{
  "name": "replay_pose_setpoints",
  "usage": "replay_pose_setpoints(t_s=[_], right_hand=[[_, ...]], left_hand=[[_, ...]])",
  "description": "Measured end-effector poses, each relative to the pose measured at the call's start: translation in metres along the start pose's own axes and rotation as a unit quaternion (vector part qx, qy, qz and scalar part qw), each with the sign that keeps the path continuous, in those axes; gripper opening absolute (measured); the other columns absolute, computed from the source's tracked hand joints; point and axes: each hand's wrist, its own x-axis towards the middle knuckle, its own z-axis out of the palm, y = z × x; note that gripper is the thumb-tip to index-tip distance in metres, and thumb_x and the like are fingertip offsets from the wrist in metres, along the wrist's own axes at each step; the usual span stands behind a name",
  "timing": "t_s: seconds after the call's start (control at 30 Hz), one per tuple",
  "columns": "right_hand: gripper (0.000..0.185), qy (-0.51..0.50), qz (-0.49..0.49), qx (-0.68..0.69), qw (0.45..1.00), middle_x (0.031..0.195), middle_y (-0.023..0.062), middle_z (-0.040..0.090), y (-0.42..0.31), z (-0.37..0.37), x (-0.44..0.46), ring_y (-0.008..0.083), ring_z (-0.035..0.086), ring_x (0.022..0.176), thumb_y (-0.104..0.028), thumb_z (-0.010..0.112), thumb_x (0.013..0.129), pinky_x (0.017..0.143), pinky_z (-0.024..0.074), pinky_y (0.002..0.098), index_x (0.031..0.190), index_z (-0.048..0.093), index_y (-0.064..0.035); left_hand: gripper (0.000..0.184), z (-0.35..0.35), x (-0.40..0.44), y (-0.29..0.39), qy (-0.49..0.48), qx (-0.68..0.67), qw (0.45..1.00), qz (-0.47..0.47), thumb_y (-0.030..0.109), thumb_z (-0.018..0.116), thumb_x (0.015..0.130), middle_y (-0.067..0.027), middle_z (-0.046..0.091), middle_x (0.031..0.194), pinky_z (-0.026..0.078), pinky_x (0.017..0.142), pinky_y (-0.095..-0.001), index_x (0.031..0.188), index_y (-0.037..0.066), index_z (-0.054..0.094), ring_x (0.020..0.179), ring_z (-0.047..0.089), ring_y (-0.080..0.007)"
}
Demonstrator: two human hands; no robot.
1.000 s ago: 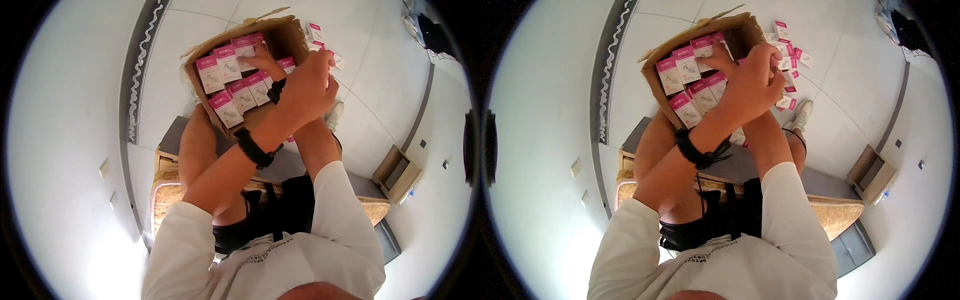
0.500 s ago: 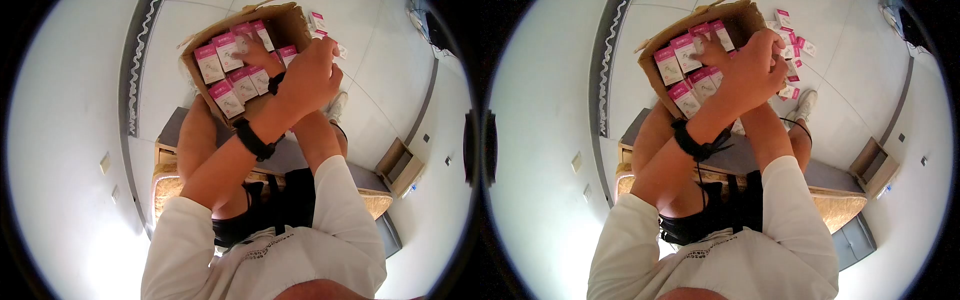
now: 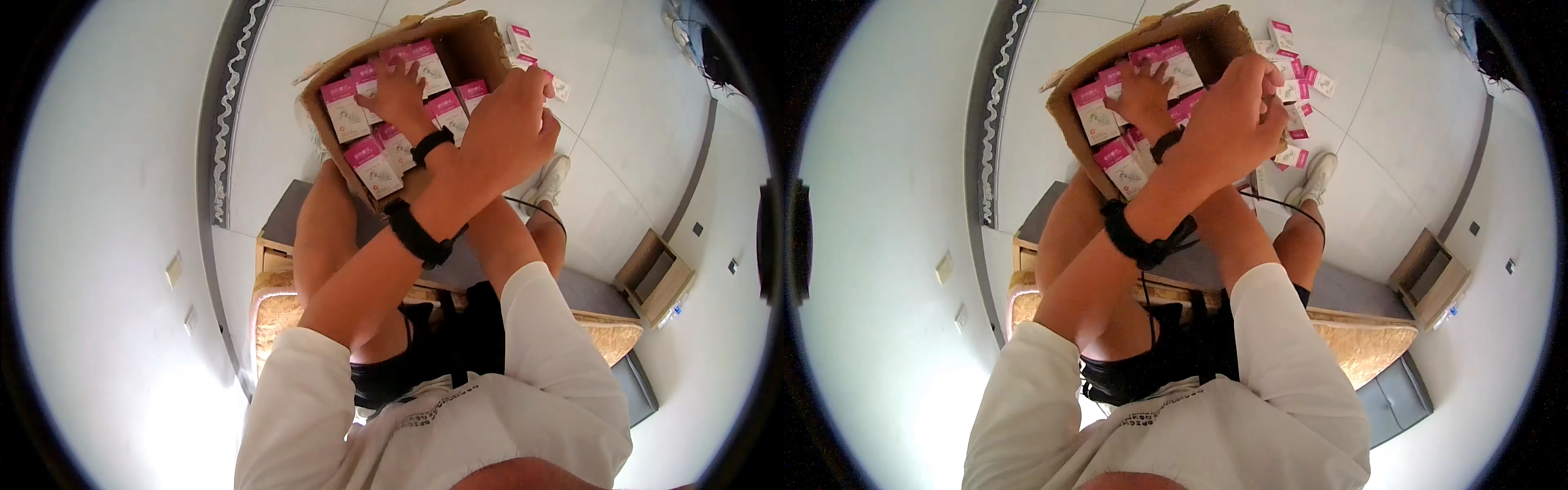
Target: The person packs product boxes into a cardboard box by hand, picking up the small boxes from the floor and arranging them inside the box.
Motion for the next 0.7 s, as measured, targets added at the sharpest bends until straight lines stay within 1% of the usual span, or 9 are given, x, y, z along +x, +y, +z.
replay_pose_setpoints(t_s=[0.07,0.13,0.27,0.37,0.43,0.57,0.63,0.67,0.7], right_hand=[[0.089,0.005,-0.009,0.027,1.0,0.134,0.03,0.044,0.005,0.005,0.001,0.0488,0.039,0.127,-0.047,0.079,0.069,0.098,0.04,0.0578,0.14,0.039,-0.0119],[0.087,0.014,-0.029,0.137,0.99,0.117,0.0262,0.056,0.01,0.008,0.006,0.0418,0.051,0.114,-0.038,0.086,0.063,0.094,0.0455,0.046,0.132,0.043,-0.006],[0.089,0.07,0.027,0.205,0.976,0.113,0.028,0.057,0.023,0.021,0.009,0.0416,0.056,0.105,-0.034,0.089,0.059,0.092,0.0468,0.041,0.129,0.044,-0.0014],[0.083,0.032,-0.049,0.214,0.975,0.111,0.0268,0.059,0.03,0.026,0.02,0.0391,0.058,0.103,-0.032,0.089,0.059,0.089,0.0477,0.0411,0.123,0.048,0.0022],[0.073,0.025,0.076,0.247,0.966,0.112,0.0244,0.059,0.024,0.028,0.014,0.0345,0.058,0.105,-0.031,0.087,0.064,0.088,0.0481,0.0401,0.118,0.052,0.0043],[0.058,0.096,0.019,0.356,0.929,0.109,0.018,0.062,0.031,0.036,0.013,0.0264,0.061,0.1,-0.027,0.082,0.074,0.084,0.0498,0.0375,0.117,0.055,0.0022],[0.048,0.104,0.13,0.545,0.822,0.105,0.0128,0.064,0.061,0.04,0.022,0.0205,0.063,0.093,-0.022,0.076,0.082,0.08,0.0514,0.0349,0.119,0.055,0.0],[0.041,0.083,0.153,0.497,0.85,0.103,0.0093,0.065,0.067,0.006,0.019,0.0162,0.063,0.09,-0.016,0.07,0.087,0.076,0.0527,0.0323,0.121,0.054,-0.002],[0.037,0.083,0.138,0.573,0.803,0.104,0.0098,0.065,0.084,-0.002,0.023,0.0167,0.064,0.091,-0.014,0.067,0.089,0.075,0.0535,0.0315,0.122,0.054,-0.0024]], left_hand=[[0.024,0.003,-0.001,-0.003,-0.003,0.011,1.0,0.005,0.008,0.06,0.082,-0.0154,0.056,0.092,0.052,0.065,-0.0375,0.102,0.002,0.048,0.072,0.063,-0.0292],[0.024,0.0,0.0,-0.001,-0.017,0.027,0.999,-0.008,0.008,0.06,0.082,-0.0156,0.056,0.092,0.052,0.065,-0.0375,0.102,0.002,0.048,0.073,0.062,-0.0296],[0.023,0.001,-0.003,0.003,-0.011,0.009,1.0,-0.002,0.008,0.059,0.083,-0.0157,0.056,0.092,0.052,0.065,-0.0377,0.102,0.002,0.048,0.073,0.062,-0.0299],[0.024,0.004,-0.003,0.004,-0.015,-0.017,1.0,-0.007,0.003,0.058,0.079,-0.0149,0.055,0.086,0.048,0.062,-0.0445,0.1,0.003,0.048,0.073,0.059,-0.0332],[0.023,0.007,-0.003,0.003,-0.006,0.0,1.0,0.007,0.004,0.058,0.079,-0.0146,0.055,0.085,0.048,0.061,-0.0444,0.099,0.003,0.048,0.072,0.059,-0.0333],[0.023,0.007,-0.002,-0.002,0.008,0.011,1.0,0.014,0.004,0.058,0.078,-0.0142,0.055,0.085,0.048,0.062,-0.0443,0.099,0.003,0.048,0.072,0.059,-0.0336],[0.022,0.005,-0.004,-0.006,0.004,0.003,0.999,0.036,0.007,0.059,0.083,-0.0145,0.055,0.091,0.05,0.064,-0.0381,0.101,0.002,0.048,0.075,0.061,-0.0287],[0.022,0.003,-0.005,-0.004,0.004,0.003,1.0,0.03,0.007,0.059,0.083,-0.0145,0.055,0.091,0.05,0.064,-0.0381,0.101,0.002,0.048,0.075,0.061,-0.0287],[0.022,0.002,-0.006,-0.001,0.004,0.016,0.999,0.029,0.007,0.059,0.083,-0.0147,0.055,0.091,0.05,0.064,-0.0388,0.101,0.002,0.049,0.076,0.061,-0.0286]])
